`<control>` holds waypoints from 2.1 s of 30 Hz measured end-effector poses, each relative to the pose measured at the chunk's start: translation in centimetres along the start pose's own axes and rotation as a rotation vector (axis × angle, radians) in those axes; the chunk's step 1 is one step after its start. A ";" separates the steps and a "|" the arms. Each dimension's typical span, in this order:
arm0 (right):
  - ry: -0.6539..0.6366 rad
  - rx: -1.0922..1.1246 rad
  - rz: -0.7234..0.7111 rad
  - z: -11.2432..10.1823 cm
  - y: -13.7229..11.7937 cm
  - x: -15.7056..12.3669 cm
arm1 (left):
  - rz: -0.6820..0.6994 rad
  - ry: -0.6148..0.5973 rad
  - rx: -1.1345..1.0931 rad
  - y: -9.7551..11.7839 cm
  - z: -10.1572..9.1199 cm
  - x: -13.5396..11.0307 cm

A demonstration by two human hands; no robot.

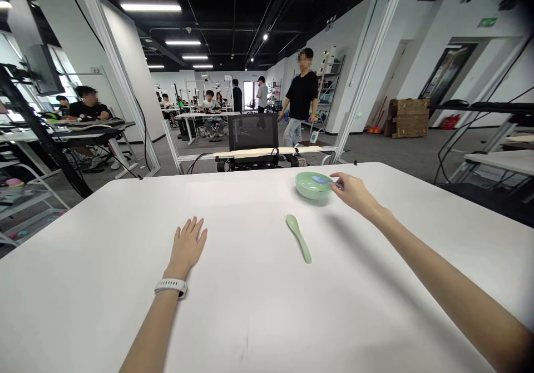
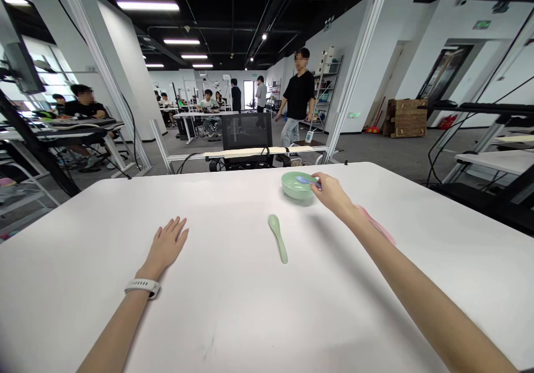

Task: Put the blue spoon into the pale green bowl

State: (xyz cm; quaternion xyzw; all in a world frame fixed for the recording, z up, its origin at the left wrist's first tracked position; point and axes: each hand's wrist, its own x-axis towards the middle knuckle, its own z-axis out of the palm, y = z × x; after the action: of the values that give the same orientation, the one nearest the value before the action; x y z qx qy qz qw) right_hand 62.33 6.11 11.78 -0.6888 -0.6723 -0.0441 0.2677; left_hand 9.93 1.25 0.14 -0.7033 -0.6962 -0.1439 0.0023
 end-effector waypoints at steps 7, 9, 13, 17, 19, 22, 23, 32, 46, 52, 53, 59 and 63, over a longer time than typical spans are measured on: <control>-0.159 -0.245 0.049 2.9 -1.4 4.1 | 0.001 0.027 0.019 -0.1 0.5 0.0; -0.169 -0.265 0.062 3.3 -1.5 4.3 | -0.008 0.013 0.023 -0.1 0.5 0.0; -0.186 -0.294 0.072 3.4 -1.6 4.1 | -0.010 0.000 0.020 0.0 0.4 -0.1; -0.152 -0.288 0.060 2.6 -1.0 2.9 | -0.004 -0.002 0.008 0.1 0.3 -0.1; -0.064 -0.247 0.046 2.1 0.1 1.6 | -0.007 0.000 0.005 0.1 0.2 -0.1; 0.069 -0.149 0.023 1.9 2.6 -1.4 | -0.007 0.006 0.006 0.2 0.1 -0.1; 0.071 -0.122 0.017 2.1 3.6 -2.7 | -0.006 0.005 0.005 0.2 0.1 -0.1; -0.110 0.078 0.022 6.9 7.8 -11.6 | 0.000 0.008 0.006 0.1 0.0 -0.1; -0.046 -0.062 0.053 1.3 4.8 -4.1 | -0.010 -0.004 0.001 0.2 0.0 0.0; -0.273 -0.270 0.066 0.2 -0.8 4.1 | -0.018 -0.023 0.012 0.2 -0.1 0.0; -0.309 -0.290 0.088 0.6 -1.4 4.9 | -0.018 -0.025 0.012 0.2 -0.1 0.0; -0.386 -0.297 0.190 2.9 -3.2 6.8 | -0.023 -0.020 0.009 0.3 0.0 0.0; -0.352 -0.270 0.233 2.6 -3.4 6.7 | -0.021 -0.004 0.006 0.1 0.2 0.0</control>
State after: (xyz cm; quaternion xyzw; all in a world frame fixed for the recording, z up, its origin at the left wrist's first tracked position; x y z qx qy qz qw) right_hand 58.96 13.08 13.45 -0.7882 -0.6127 0.0182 0.0551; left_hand 10.06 1.26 -0.02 -0.6963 -0.7039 -0.1404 0.0015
